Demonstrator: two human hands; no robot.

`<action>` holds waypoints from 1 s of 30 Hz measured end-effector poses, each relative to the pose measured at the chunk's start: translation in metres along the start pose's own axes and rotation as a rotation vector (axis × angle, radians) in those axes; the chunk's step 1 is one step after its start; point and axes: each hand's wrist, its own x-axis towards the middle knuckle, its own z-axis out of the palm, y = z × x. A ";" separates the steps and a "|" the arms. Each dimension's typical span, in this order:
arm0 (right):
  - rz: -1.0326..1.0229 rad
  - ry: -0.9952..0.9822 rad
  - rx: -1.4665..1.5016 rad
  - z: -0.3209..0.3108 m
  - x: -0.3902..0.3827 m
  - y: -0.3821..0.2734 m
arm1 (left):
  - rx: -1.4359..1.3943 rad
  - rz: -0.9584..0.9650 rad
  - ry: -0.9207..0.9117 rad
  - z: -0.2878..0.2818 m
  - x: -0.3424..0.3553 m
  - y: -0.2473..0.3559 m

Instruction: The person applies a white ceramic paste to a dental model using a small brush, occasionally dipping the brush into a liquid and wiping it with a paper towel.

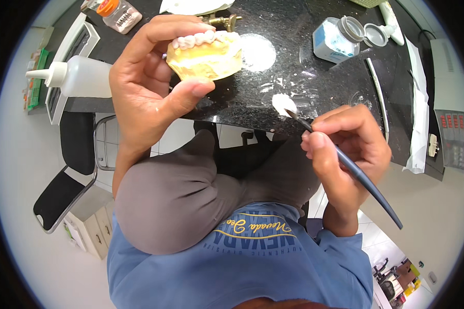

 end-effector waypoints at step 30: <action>0.115 0.005 -0.194 -0.003 0.002 0.007 | -0.035 -0.018 -0.002 0.003 0.002 -0.001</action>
